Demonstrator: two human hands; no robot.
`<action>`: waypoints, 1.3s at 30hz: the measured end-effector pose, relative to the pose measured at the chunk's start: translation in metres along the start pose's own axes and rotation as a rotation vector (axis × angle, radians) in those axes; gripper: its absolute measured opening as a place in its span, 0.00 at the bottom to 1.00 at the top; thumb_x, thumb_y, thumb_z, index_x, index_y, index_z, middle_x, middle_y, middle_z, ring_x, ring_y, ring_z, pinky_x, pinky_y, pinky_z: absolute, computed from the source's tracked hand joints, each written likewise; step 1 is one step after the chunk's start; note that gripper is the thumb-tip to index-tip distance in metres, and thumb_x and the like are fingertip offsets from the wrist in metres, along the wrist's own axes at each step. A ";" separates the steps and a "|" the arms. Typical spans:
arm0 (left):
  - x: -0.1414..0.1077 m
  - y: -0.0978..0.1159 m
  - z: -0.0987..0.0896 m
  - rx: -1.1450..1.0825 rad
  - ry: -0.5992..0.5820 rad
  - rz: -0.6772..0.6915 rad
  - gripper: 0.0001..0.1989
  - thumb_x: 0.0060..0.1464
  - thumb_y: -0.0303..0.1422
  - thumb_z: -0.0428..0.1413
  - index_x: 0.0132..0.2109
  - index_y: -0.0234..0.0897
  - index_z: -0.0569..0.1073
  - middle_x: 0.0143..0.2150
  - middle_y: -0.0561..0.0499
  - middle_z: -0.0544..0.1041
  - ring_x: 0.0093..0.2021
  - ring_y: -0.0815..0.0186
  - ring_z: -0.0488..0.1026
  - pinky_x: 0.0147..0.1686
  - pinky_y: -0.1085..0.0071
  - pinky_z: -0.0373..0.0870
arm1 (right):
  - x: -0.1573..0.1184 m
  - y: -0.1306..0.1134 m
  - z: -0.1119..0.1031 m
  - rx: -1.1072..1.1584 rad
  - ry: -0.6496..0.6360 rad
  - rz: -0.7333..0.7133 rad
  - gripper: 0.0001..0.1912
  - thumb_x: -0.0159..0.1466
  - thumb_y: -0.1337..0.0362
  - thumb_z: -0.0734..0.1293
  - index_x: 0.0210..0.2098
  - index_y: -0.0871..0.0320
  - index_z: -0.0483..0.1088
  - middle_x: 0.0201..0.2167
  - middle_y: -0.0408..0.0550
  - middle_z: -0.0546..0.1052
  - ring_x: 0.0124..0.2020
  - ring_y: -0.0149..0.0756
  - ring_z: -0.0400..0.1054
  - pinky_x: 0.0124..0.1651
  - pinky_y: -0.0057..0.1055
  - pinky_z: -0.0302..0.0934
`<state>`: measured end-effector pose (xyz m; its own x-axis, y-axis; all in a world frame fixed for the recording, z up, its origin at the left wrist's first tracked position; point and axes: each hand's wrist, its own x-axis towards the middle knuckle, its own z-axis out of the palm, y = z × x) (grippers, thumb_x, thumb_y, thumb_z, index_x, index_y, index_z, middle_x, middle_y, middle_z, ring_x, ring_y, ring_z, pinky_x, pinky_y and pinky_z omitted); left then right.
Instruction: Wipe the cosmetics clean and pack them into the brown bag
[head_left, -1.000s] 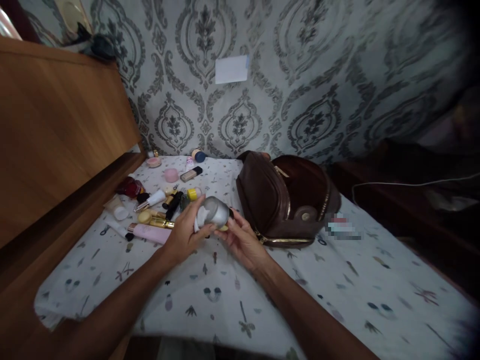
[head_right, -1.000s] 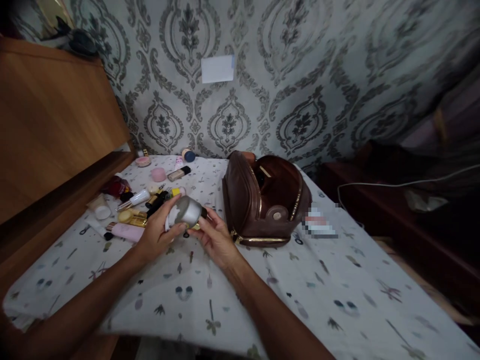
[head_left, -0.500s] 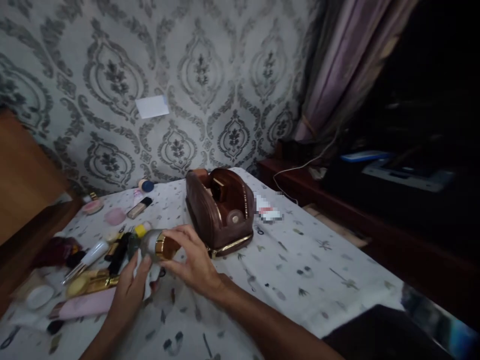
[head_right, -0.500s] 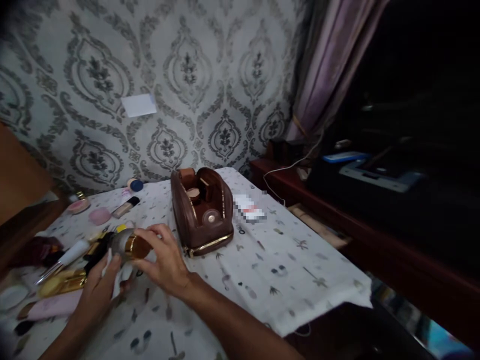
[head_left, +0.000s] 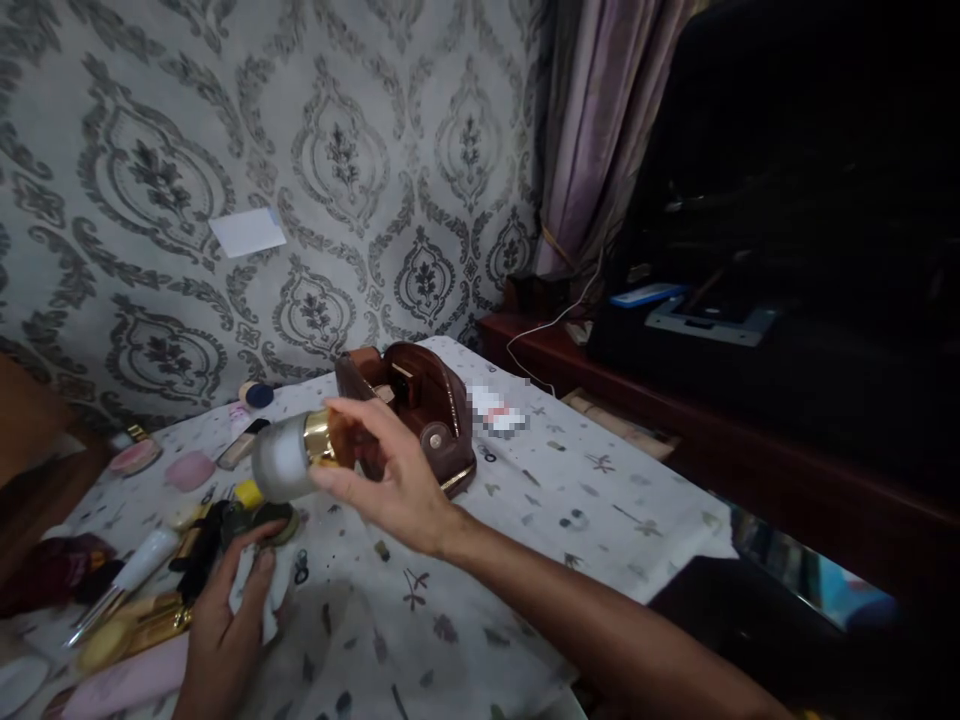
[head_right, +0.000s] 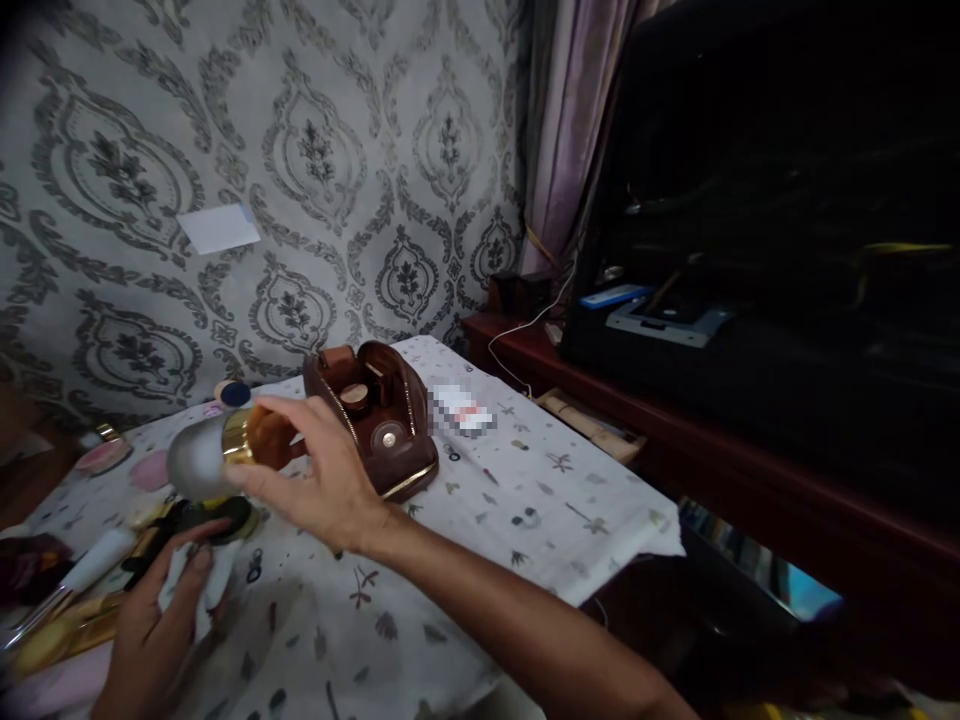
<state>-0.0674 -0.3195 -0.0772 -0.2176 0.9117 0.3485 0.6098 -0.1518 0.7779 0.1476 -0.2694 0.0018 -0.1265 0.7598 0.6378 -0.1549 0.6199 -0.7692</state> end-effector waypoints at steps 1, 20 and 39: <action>0.000 -0.001 0.000 -0.008 -0.016 -0.018 0.25 0.55 0.54 0.53 0.48 0.41 0.76 0.32 0.50 0.79 0.42 0.52 0.78 0.37 0.62 0.75 | 0.003 -0.002 -0.004 0.041 0.011 0.029 0.25 0.58 0.57 0.73 0.54 0.49 0.69 0.45 0.47 0.70 0.48 0.39 0.67 0.48 0.35 0.65; 0.002 -0.030 0.015 0.178 -0.333 0.226 0.21 0.61 0.48 0.49 0.49 0.38 0.75 0.47 0.44 0.82 0.50 0.53 0.79 0.46 0.64 0.76 | 0.043 0.005 -0.071 -0.162 0.149 0.013 0.23 0.61 0.54 0.69 0.53 0.55 0.70 0.43 0.48 0.74 0.45 0.38 0.69 0.46 0.35 0.66; -0.001 -0.025 0.024 0.131 -0.293 0.115 0.27 0.58 0.54 0.48 0.48 0.39 0.77 0.46 0.44 0.81 0.50 0.49 0.77 0.50 0.56 0.72 | 0.088 0.008 -0.095 -0.983 -0.236 -0.008 0.18 0.65 0.56 0.66 0.50 0.62 0.70 0.36 0.49 0.72 0.44 0.41 0.65 0.44 0.32 0.58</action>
<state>-0.0642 -0.3072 -0.1099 0.0746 0.9654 0.2499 0.7144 -0.2266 0.6621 0.2281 -0.1792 0.0477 -0.3362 0.7628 0.5524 0.7058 0.5924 -0.3885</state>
